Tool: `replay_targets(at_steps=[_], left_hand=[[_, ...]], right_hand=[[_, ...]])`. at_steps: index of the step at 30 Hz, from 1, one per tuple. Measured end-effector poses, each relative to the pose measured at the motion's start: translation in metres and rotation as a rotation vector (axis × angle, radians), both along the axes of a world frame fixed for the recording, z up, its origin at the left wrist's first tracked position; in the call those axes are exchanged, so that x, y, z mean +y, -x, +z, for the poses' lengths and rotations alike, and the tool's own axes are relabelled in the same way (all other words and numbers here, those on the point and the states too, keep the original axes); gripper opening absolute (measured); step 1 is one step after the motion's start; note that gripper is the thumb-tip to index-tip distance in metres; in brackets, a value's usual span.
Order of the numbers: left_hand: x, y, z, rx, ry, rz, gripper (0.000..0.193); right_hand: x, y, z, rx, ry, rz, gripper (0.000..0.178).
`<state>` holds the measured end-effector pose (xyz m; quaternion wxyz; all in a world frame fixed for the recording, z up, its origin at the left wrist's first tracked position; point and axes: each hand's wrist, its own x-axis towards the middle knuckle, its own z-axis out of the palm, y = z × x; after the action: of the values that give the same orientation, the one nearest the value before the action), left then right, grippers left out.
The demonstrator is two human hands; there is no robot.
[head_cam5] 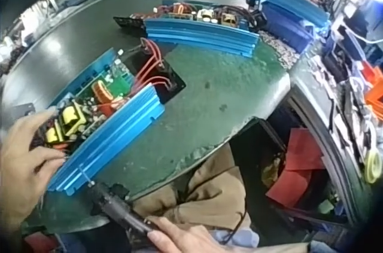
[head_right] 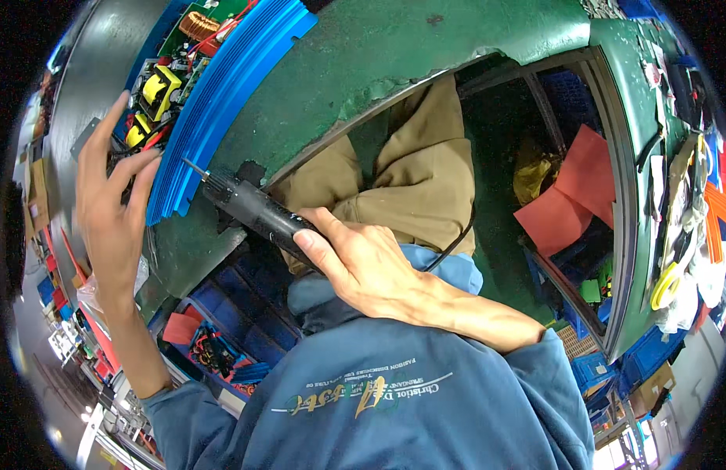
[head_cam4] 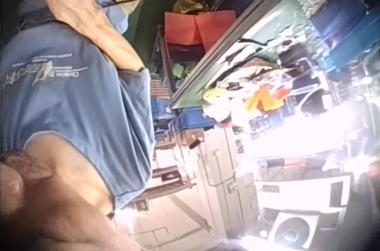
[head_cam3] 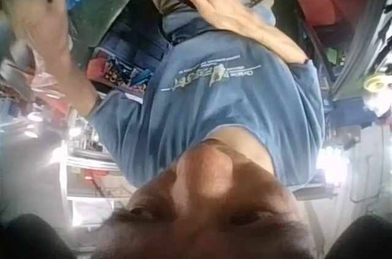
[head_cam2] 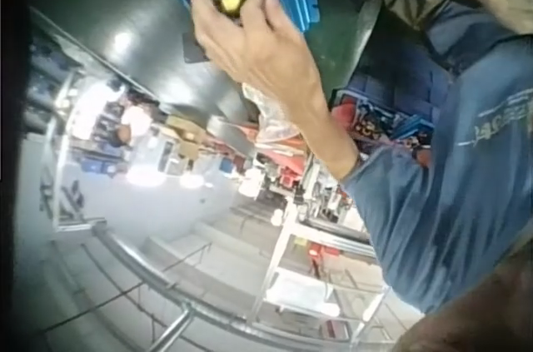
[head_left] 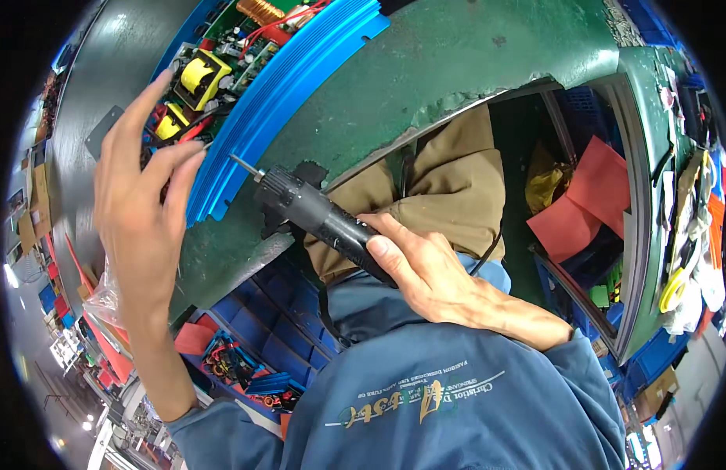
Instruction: Assembling electronic power inverters by installing components and connecting internal wiring.
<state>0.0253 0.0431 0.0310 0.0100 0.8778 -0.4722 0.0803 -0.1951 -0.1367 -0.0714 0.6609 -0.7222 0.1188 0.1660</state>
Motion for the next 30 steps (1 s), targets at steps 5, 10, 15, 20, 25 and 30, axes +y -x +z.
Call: replay_targets(at_steps=[5,10,15,20,25,30], left_hand=[[-0.004,-0.021,-0.006,0.09,0.043,-0.106,0.011],[0.012,-0.017,-0.007,0.264,0.084,-0.022,0.012],[0.011,-0.016,-0.008,0.431,0.155,-0.011,0.012],[0.012,-0.023,-0.004,0.479,0.145,0.016,0.015],[0.012,-0.021,0.008,0.57,0.012,0.016,0.021],[0.012,-0.009,0.009,0.573,-0.044,0.036,0.034]], right_hand=[[0.001,0.002,0.003,0.26,-0.545,-0.025,0.061],[0.021,0.009,-0.006,0.429,-0.902,-0.002,0.082],[0.023,0.007,0.01,0.458,-0.798,-0.025,0.09],[0.019,-0.001,0.012,0.477,-0.784,-0.002,0.097],[0.017,0.002,0.006,0.454,-0.826,-0.018,0.091],[0.015,-0.003,0.013,0.483,-0.687,-0.01,0.1]])
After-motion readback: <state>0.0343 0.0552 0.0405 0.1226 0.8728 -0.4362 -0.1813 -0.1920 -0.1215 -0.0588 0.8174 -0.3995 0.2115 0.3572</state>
